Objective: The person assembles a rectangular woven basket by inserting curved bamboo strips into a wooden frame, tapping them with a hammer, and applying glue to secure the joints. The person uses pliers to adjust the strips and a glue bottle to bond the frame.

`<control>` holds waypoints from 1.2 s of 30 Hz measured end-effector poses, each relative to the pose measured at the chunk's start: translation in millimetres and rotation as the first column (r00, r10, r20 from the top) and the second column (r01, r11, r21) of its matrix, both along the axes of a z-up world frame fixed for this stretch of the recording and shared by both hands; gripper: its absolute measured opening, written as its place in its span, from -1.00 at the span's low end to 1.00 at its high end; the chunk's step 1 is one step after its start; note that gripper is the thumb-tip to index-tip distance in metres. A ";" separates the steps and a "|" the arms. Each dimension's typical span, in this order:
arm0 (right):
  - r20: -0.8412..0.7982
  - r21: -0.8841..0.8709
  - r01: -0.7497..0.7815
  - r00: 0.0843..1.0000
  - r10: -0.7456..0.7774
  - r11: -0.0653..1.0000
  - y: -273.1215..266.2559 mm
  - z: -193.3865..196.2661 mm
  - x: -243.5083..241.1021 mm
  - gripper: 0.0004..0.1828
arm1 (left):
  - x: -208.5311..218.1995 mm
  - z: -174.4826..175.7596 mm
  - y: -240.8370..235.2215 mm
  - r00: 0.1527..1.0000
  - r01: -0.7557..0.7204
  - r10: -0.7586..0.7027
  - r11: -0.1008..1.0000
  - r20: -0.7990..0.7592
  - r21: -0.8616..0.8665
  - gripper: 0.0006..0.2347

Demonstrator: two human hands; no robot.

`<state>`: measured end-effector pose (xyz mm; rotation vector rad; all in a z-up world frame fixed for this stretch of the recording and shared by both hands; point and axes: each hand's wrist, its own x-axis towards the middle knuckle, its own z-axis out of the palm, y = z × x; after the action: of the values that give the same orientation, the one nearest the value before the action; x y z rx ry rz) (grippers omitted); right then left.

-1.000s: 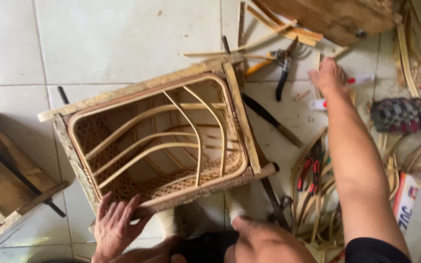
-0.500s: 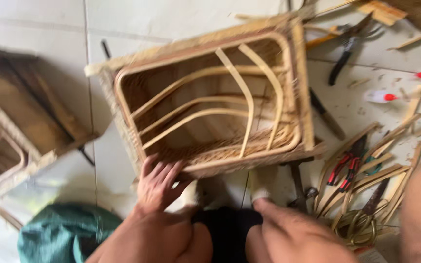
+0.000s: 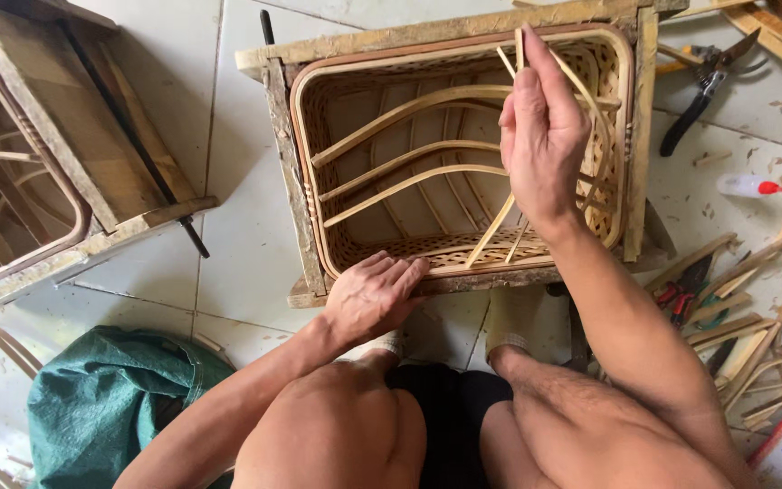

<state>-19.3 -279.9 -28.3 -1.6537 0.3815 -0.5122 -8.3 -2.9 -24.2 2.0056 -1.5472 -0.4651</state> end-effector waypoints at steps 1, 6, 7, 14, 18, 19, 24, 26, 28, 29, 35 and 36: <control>0.015 0.018 0.002 1.000 -0.002 1.000 -1.9 -8.6 -1.1 -0.63 | 0.1 -1.6 0.7 1.000 0.000 0.000 1.000 -0.005 -0.001 -0.54; 0.005 -0.007 -0.026 1.000 0.026 1.000 -5.6 -33.5 -8.0 -0.68 | -2.3 0.6 -0.4 0.998 -0.020 0.022 0.999 -0.056 0.031 -0.53; -0.018 -0.058 -0.023 1.000 0.022 0.998 -4.1 -33.4 -8.4 -0.68 | 0.0 4.6 -1.9 0.997 -0.026 0.029 0.999 -0.073 0.044 -0.52; -0.311 -0.411 -0.072 0.948 -0.065 0.909 7.7 -15.4 11.0 -0.62 | 125.2 -0.2 -72.4 0.970 -0.065 0.103 0.983 0.222 -0.172 -0.47; -0.524 -0.409 -0.162 0.847 -0.086 0.898 11.9 -1.8 25.6 -0.69 | 182.2 -31.9 -140.2 0.861 0.126 -0.075 0.990 0.503 -0.068 -0.45; -0.473 -0.427 -0.153 0.878 -0.076 0.891 12.5 -2.4 27.0 -0.69 | 187.7 -36.5 -143.3 0.892 0.149 -0.105 0.987 0.440 -0.066 -0.47; -0.322 -0.454 -0.144 0.947 -0.012 0.879 4.0 -22.8 16.6 -0.72 | 192.7 -36.2 -145.9 0.907 0.228 -0.183 0.971 0.380 -0.076 -0.50; -0.390 -0.435 -0.164 0.920 -0.021 0.885 6.8 -25.4 21.6 -0.71 | 194.0 -26.3 -142.9 0.891 0.249 -0.191 0.964 0.412 -0.090 -0.51; -0.454 -0.492 -0.230 0.891 -0.022 0.840 9.8 -15.8 24.0 -0.67 | 193.3 -18.1 -146.2 0.899 0.240 -0.185 0.966 0.396 -0.093 -0.51; -0.485 -0.516 -0.263 0.874 -0.024 0.815 5.4 -6.9 24.5 -0.65 | 192.0 -14.9 -148.8 0.903 0.236 -0.183 0.967 0.389 -0.093 -0.51; -0.386 -0.076 0.135 0.910 -0.154 0.988 -126.4 39.7 -4.1 -0.84 | 146.9 -12.7 -96.2 0.954 -0.014 0.037 0.997 0.299 -0.079 -0.50; -0.344 -0.379 0.127 0.900 -0.267 0.917 -164.9 25.4 -3.6 -0.82 | 124.6 -6.1 -67.1 0.973 -0.064 0.089 0.991 0.214 -0.120 -0.48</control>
<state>-22.8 -444.8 -2.9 -2.0823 0.8012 -0.4145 116.3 -70.0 -30.3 2.0751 -1.5793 -0.1254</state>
